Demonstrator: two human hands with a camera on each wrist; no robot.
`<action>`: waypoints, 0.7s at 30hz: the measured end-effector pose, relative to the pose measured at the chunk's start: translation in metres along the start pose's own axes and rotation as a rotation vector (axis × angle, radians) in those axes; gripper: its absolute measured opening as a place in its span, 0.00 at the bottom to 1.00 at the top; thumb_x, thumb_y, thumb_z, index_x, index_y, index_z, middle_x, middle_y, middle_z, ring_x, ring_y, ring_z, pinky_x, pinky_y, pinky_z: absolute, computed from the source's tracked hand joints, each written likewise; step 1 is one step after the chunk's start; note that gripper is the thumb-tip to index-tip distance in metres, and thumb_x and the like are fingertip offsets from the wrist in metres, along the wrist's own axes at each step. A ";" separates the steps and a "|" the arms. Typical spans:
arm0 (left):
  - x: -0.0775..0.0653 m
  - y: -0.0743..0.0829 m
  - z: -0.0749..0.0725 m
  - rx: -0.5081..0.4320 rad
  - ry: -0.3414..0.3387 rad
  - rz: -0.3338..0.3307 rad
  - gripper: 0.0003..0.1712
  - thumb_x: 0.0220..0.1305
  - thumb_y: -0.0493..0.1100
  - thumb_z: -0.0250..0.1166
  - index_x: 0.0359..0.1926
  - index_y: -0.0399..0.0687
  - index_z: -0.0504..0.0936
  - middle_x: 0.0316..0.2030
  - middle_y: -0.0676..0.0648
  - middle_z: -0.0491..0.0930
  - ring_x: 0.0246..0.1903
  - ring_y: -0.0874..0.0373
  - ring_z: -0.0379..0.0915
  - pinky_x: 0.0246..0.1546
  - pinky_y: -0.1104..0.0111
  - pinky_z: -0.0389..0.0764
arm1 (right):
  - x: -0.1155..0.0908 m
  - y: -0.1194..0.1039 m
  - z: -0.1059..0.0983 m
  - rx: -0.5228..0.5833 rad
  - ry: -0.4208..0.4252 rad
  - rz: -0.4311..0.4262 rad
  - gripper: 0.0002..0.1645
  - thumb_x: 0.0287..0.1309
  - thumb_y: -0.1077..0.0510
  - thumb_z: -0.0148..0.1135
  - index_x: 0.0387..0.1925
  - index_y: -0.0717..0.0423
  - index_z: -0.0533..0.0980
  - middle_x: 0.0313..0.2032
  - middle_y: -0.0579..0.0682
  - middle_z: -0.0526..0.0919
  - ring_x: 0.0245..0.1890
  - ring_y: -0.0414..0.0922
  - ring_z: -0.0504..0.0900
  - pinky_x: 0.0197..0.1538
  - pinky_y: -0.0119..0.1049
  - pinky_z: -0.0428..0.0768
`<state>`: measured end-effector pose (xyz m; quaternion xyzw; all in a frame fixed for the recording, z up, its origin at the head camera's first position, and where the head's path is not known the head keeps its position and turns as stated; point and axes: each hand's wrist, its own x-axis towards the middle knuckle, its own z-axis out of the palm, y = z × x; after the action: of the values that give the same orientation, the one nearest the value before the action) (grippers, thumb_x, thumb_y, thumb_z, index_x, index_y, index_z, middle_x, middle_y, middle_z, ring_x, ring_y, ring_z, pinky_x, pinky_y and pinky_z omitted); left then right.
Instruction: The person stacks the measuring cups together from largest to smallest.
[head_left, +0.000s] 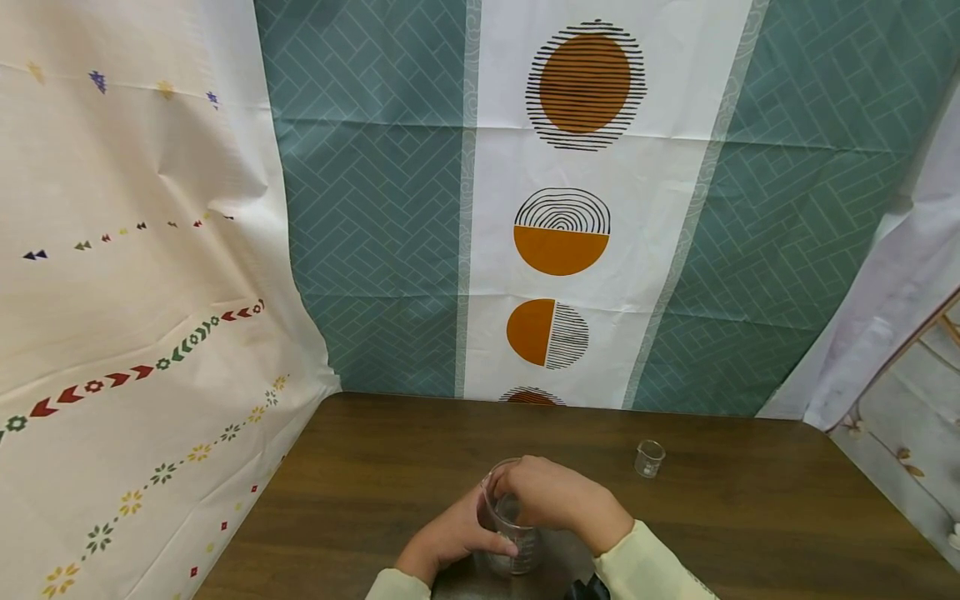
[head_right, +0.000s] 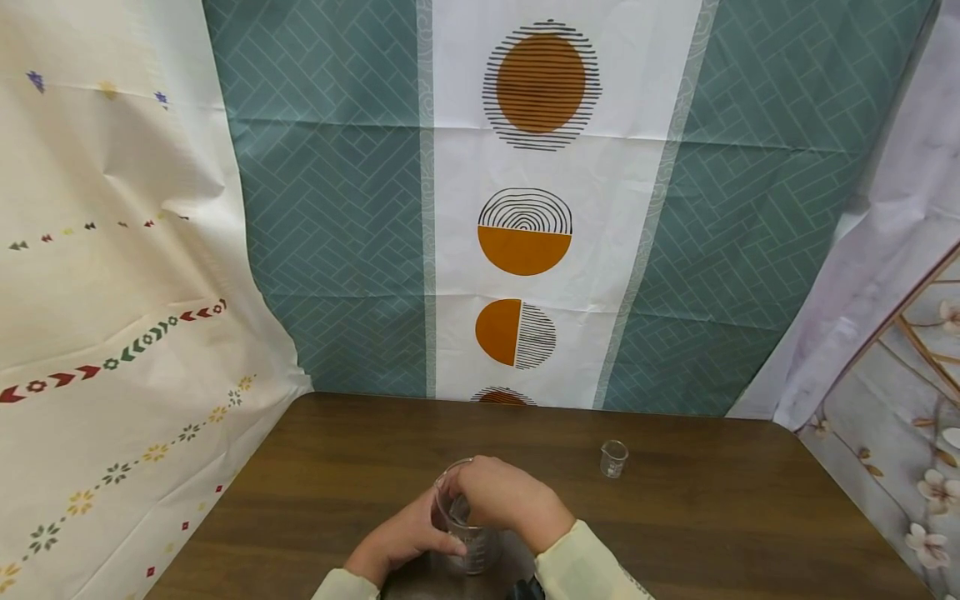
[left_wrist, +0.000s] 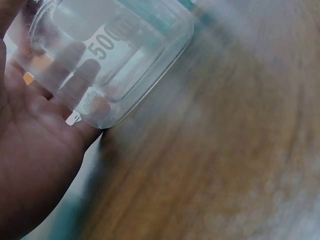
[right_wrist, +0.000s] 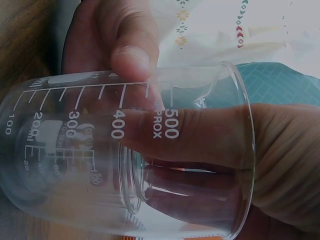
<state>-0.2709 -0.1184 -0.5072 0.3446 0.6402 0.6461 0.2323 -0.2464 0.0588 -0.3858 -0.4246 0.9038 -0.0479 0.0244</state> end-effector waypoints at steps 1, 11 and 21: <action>0.000 0.000 0.000 -0.003 -0.002 -0.003 0.55 0.54 0.44 0.74 0.75 0.61 0.48 0.73 0.53 0.55 0.68 0.59 0.58 0.64 0.74 0.65 | 0.000 0.000 0.000 -0.003 0.003 -0.003 0.14 0.46 0.63 0.74 0.37 0.47 0.85 0.42 0.37 0.84 0.43 0.34 0.81 0.48 0.28 0.79; -0.001 0.002 0.000 0.014 0.013 -0.023 0.55 0.55 0.45 0.74 0.75 0.62 0.48 0.74 0.54 0.53 0.70 0.59 0.54 0.63 0.76 0.64 | 0.000 0.000 0.000 0.006 0.003 0.007 0.14 0.46 0.63 0.74 0.36 0.46 0.85 0.42 0.36 0.84 0.44 0.34 0.81 0.48 0.29 0.79; -0.001 0.000 0.001 0.011 0.024 -0.026 0.56 0.54 0.44 0.74 0.75 0.62 0.47 0.74 0.53 0.52 0.71 0.59 0.53 0.63 0.77 0.64 | 0.000 0.000 0.001 0.003 -0.006 0.020 0.15 0.44 0.64 0.75 0.37 0.48 0.85 0.43 0.38 0.84 0.44 0.34 0.81 0.49 0.29 0.80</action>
<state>-0.2698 -0.1188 -0.5071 0.3297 0.6511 0.6435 0.2308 -0.2457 0.0587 -0.3865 -0.4159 0.9078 -0.0475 0.0282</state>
